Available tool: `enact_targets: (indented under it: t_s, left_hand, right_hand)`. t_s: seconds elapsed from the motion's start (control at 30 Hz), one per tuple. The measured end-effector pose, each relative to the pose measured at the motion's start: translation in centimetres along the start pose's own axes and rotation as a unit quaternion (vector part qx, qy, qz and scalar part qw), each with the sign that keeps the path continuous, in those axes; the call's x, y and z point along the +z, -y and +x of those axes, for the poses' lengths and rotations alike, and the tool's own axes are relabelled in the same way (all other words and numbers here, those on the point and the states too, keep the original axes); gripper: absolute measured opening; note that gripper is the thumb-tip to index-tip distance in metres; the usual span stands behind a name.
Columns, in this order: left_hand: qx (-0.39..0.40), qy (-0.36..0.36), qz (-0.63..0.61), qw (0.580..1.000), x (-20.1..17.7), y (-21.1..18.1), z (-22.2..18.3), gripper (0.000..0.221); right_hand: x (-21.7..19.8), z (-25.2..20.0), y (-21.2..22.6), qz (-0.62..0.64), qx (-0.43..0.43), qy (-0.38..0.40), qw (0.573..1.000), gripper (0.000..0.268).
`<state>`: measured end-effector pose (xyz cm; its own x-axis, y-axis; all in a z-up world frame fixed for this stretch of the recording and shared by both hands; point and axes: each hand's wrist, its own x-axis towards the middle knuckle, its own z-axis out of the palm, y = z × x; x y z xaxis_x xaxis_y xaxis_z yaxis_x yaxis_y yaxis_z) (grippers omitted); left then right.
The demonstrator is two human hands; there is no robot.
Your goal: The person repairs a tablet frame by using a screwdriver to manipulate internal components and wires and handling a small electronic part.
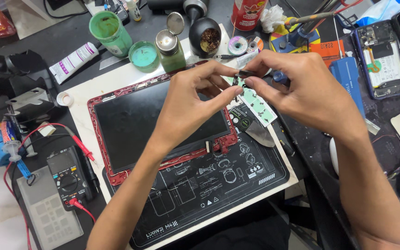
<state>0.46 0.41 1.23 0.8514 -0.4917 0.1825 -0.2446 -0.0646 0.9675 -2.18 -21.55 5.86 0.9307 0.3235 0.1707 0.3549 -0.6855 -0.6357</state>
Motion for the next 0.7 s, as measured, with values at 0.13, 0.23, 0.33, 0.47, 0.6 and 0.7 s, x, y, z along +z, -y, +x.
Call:
enact_targets:
  t_s: [0.13,0.23,0.33,0.47,0.6,0.7]
  left_hand:
    - [-0.012,-0.025,0.008,1.000,0.22,-0.05,0.06,0.026]
    - [-0.006,-0.046,0.024,0.999,0.50,-0.08,-0.10,0.024]
    - [0.036,-0.071,0.068,0.995,0.84,-0.07,-0.26,0.021]
    - [0.064,-0.083,0.111,0.988,0.80,0.03,-0.27,0.017]
    - [0.045,-0.055,0.054,0.996,0.42,0.20,-0.02,0.016]
    - [0.042,-0.052,0.061,0.996,0.33,0.32,-0.22,0.015]
  right_hand:
    - [0.05,0.06,0.19,-0.002,-0.005,-0.004,1.000,0.024]
    - [0.27,0.12,0.23,0.000,-0.032,-0.011,0.999,0.023]
    - [0.45,0.28,0.23,-0.012,-0.020,-0.002,1.000,0.025]
    - [0.62,0.32,0.46,-0.008,-0.026,0.005,1.000,0.025]
    - [0.55,0.26,0.52,-0.016,-0.060,0.007,0.998,0.026]
    - [0.49,0.12,0.29,-0.020,-0.073,0.010,0.997,0.026]
